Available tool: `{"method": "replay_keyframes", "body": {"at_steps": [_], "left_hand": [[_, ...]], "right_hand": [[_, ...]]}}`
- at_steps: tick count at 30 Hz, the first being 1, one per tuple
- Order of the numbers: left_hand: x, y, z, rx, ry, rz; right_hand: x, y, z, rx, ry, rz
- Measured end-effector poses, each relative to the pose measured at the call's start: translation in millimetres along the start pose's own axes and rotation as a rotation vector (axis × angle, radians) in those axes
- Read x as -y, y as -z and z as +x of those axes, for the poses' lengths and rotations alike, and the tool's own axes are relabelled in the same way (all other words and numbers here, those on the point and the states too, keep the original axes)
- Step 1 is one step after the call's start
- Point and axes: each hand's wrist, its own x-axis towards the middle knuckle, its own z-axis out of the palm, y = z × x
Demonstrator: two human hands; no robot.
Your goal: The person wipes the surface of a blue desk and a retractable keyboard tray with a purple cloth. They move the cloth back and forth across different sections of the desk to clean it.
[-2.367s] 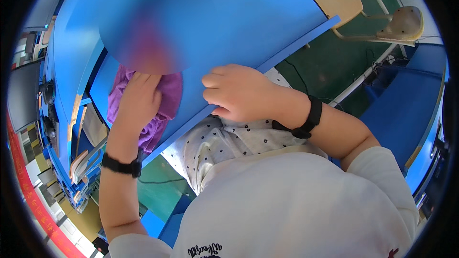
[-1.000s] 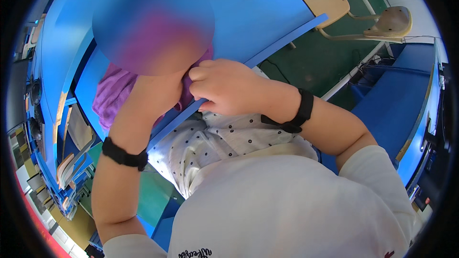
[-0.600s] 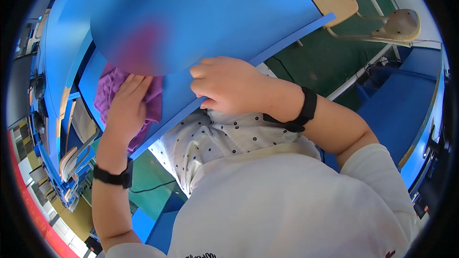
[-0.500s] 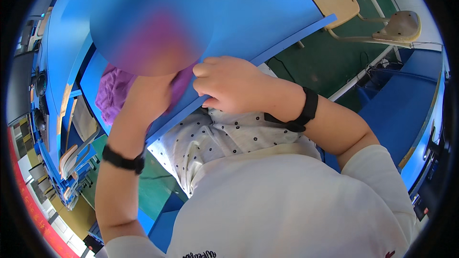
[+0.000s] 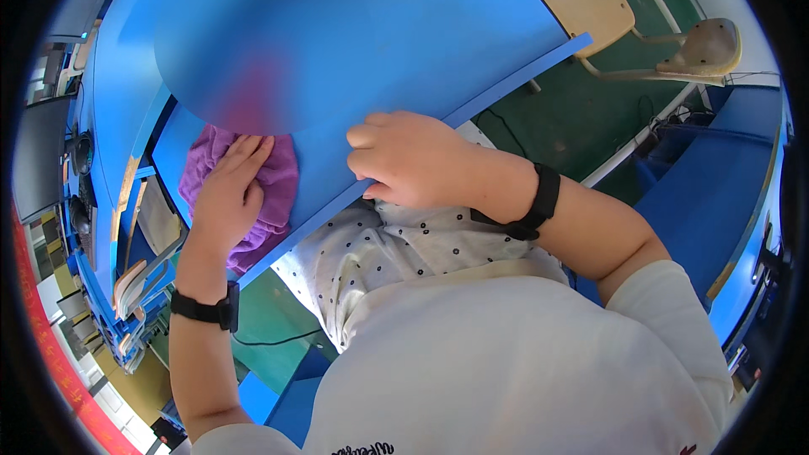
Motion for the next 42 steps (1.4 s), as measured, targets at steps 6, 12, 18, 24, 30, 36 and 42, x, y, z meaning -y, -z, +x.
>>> {"method": "replay_keyframes", "body": {"at_steps": [6,12,18,24,30,36,42], "left_hand": [[-9.7,4.2,93.7,-0.095,-0.035,-0.038],[-0.3,7.3,128.0,-0.195,-0.106,-0.08],[73.7,15.8,14.4,-0.118,0.118,0.0],[54.3,13.7,63.0,-0.103,0.061,0.064],[22.6,24.2,141.6,-0.175,-0.025,0.049],[39.0,23.8,83.1,-0.1,-0.069,0.031],[33.0,18.8,119.4,-0.175,-0.103,0.185]], "right_hand": [[-2.1,1.1,0.7,0.004,-0.001,-0.012],[-3.9,-0.1,-4.7,-0.052,0.014,0.01],[-0.4,0.2,-4.1,-0.037,0.015,0.011],[-0.9,0.1,-1.2,-0.043,0.013,0.015],[0.2,-2.9,-0.8,-0.082,0.051,0.01],[-1.5,-0.9,-6.6,-0.07,0.017,0.01],[1.5,4.5,0.8,0.041,-0.01,-0.041]]}}
